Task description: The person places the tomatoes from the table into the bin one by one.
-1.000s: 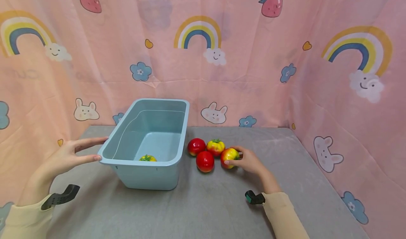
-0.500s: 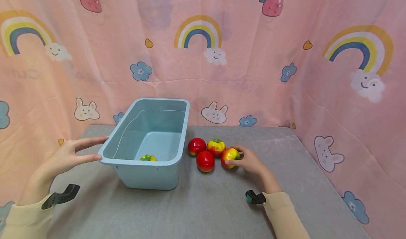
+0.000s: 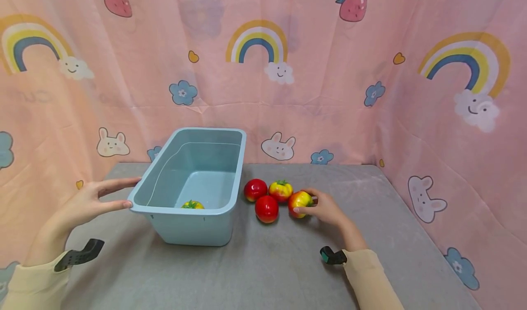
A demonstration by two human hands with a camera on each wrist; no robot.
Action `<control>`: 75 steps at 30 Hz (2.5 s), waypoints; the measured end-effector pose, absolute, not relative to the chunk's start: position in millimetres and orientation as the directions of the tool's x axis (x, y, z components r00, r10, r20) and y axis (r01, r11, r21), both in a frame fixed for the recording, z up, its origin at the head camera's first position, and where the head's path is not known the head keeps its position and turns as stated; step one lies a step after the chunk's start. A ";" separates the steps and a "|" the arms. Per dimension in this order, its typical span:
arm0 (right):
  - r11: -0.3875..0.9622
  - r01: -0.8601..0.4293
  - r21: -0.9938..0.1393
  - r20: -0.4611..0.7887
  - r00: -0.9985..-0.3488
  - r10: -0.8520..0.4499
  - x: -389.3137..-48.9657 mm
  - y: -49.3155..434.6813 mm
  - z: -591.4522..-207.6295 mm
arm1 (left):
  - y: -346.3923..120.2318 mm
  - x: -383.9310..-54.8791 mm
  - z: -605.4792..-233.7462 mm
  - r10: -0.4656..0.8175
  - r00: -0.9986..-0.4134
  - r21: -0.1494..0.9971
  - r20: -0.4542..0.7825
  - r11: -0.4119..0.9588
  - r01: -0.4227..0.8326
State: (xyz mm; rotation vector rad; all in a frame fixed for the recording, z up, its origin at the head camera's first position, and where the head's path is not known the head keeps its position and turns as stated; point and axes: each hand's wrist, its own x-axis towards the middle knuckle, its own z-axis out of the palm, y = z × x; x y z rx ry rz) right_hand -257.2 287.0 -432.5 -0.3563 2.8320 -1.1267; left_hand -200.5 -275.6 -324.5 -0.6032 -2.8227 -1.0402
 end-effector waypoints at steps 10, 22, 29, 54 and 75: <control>0.719 -0.181 -0.671 0.021 -0.974 -0.225 -254.6 291.8 -427.5 | -275.7 -200.1 -324.9 0.332 -0.923 0.600 0.194 0.704 0.379; 0.729 -0.169 -0.663 0.021 -0.978 -0.208 -253.5 294.5 -419.8 | -275.1 -199.2 -324.6 0.331 -0.922 0.592 0.200 0.709 0.383; 0.732 -0.192 -0.654 0.052 -0.976 -0.210 -251.1 297.6 -412.5 | -275.4 -199.6 -324.9 0.330 -0.923 0.595 0.198 0.708 0.381; 0.735 -0.209 -0.645 0.095 -0.976 -0.195 -256.1 291.3 -379.5 | -275.5 -199.6 -325.4 0.332 -0.921 0.594 0.203 0.705 0.386; 0.738 -0.268 -0.619 0.134 -0.962 -0.237 -263.9 272.8 -349.2 | -275.3 -200.2 -325.2 0.333 -0.921 0.596 0.203 0.704 0.386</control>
